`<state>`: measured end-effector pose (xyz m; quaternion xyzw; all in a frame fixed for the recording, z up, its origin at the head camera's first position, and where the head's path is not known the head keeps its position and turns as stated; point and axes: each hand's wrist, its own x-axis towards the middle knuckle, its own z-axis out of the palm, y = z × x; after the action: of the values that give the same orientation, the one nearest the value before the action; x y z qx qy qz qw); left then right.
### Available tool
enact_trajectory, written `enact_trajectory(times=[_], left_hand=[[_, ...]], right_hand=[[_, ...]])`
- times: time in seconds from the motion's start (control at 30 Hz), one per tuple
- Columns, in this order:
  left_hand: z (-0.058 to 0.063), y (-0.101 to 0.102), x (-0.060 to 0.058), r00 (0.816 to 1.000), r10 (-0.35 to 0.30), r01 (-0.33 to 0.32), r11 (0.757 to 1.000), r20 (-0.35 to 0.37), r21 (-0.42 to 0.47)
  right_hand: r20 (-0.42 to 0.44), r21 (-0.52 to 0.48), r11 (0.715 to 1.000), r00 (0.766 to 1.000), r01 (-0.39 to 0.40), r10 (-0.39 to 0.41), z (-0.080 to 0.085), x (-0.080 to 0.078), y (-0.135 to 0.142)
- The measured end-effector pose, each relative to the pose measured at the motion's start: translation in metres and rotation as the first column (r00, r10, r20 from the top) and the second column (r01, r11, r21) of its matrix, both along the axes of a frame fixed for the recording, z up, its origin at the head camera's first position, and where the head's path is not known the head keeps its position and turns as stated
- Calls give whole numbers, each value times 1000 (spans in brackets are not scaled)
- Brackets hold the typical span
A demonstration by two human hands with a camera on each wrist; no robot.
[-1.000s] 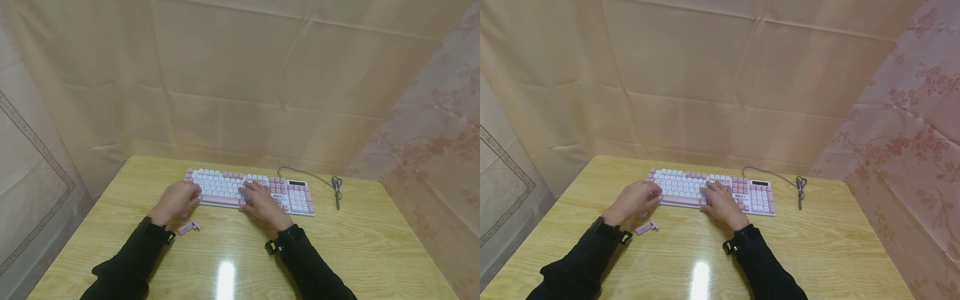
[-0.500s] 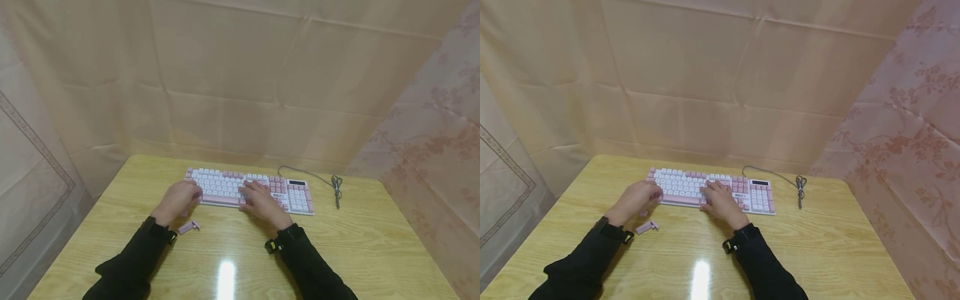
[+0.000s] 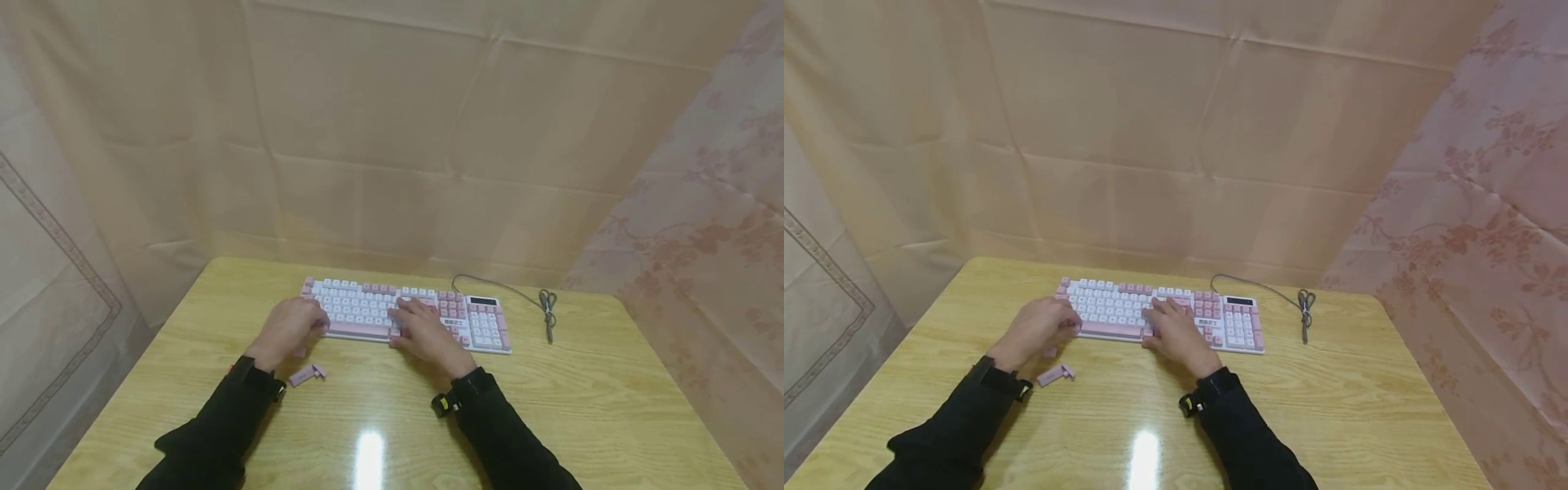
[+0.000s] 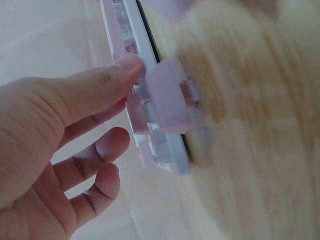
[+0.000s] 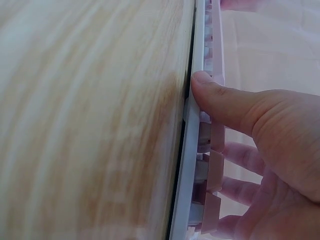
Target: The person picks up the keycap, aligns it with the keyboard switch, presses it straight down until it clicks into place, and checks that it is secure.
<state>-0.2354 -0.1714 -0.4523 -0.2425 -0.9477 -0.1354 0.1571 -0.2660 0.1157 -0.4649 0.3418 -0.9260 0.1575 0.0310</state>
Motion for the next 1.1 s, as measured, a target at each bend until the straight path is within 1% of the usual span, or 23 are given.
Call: enact_trajectory(times=[0.1,0.17,0.33,0.4,0.47,0.53,0.67,0.73,0.9,1.1], left_hand=[[0,-1,1,1000,6,-6,1000,22,25],[0,-1,0,1000,7,-8,1000,23,28],[1,2,-3,1000,-8,8,1000,-14,8],[1,3,-4,1000,-13,13,1000,-18,8],[1,4,-5,1000,-15,15,1000,0,23],[1,3,-5,999,-11,10,999,33,45],[-3,1,-6,994,-3,-6,996,106,87],[-5,0,-6,992,-1,-11,996,129,91],[-5,-1,-3,989,-8,-6,996,148,93],[-4,-4,-2,992,-21,9,996,127,91]], right_hand=[[-7,12,1000,1000,3,-3,0,0,0],[-9,21,1000,1000,3,-3,0,-1,0],[-12,19,1000,1000,4,-4,2,-2,3],[-14,19,1000,1000,7,-6,3,-2,4],[-12,23,1000,1000,10,-9,3,-2,5],[-11,20,1000,1000,11,-11,4,-2,6],[-7,7,1000,1000,11,-11,3,-1,7],[1,3,1000,1000,10,-10,2,0,7],[5,6,1000,1000,2,-2,1,2,6],[-2,8,1000,1000,5,-5,4,3,3]])
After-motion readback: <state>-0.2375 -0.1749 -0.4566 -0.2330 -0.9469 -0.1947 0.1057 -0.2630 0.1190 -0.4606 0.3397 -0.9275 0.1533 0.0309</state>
